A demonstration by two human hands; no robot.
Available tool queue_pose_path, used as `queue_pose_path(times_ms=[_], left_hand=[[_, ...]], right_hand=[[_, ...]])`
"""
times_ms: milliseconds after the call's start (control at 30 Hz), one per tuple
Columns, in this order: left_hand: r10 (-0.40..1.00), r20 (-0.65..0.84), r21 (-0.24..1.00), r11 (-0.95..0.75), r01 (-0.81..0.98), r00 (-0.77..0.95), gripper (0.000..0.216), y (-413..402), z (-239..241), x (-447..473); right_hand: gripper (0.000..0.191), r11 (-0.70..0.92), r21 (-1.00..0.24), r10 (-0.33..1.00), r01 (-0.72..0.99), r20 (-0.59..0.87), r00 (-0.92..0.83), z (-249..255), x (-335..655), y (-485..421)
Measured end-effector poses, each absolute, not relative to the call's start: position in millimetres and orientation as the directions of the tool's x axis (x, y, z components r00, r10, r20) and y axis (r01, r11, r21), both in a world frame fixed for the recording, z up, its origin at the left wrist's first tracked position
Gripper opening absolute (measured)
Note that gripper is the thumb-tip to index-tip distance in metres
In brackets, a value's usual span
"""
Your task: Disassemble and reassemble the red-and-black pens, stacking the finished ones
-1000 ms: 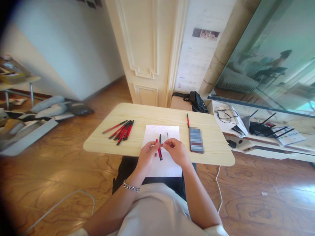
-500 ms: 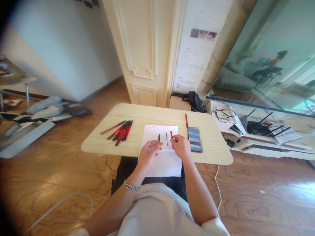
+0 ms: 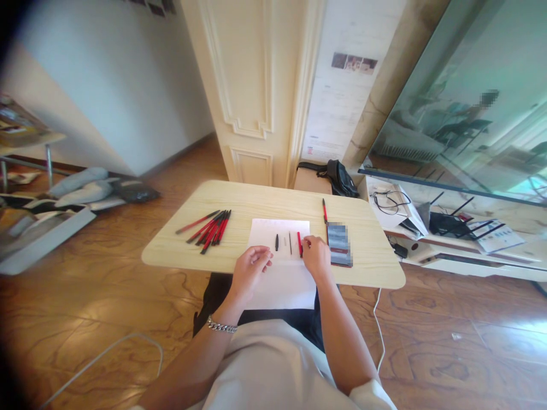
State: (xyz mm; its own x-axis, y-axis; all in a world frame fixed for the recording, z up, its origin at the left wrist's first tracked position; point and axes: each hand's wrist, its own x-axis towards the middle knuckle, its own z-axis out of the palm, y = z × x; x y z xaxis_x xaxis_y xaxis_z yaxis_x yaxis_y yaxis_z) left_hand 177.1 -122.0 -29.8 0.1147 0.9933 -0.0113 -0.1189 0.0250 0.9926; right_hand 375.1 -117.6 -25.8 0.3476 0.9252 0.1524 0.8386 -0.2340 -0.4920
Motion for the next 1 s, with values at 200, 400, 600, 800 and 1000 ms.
queue_pose_path(times_ms=[200,400,600,800,1000], left_hand=[[0.995,0.101,0.992,-0.1,0.079,-0.013,0.03,-119.8,-29.1,154.5],[0.982,0.173,0.955,-0.15,0.258,-0.072,0.03,-123.6,-29.2,145.6],[0.981,0.181,0.949,-0.155,0.275,-0.072,0.03,-124.7,-30.0,149.8],[0.983,0.185,0.944,-0.177,0.277,-0.001,0.028,-125.7,-28.3,156.9],[0.978,0.178,0.957,-0.198,0.211,0.113,0.028,-127.0,-25.1,167.8]], right_hand=[[0.028,-0.304,-0.532,0.904,0.79,0.102,0.416,-26.3,385.2,-128.5],[0.027,-0.314,-0.475,0.924,0.822,0.047,0.381,-18.6,381.9,-112.0],[0.036,-0.355,-0.381,0.927,0.854,-0.023,0.375,-16.8,377.5,-89.2],[0.034,-0.354,-0.35,0.934,0.867,-0.079,0.349,-18.5,376.7,-77.8],[0.031,-0.24,-0.529,0.957,0.814,0.012,0.291,-10.5,381.5,-80.0]])
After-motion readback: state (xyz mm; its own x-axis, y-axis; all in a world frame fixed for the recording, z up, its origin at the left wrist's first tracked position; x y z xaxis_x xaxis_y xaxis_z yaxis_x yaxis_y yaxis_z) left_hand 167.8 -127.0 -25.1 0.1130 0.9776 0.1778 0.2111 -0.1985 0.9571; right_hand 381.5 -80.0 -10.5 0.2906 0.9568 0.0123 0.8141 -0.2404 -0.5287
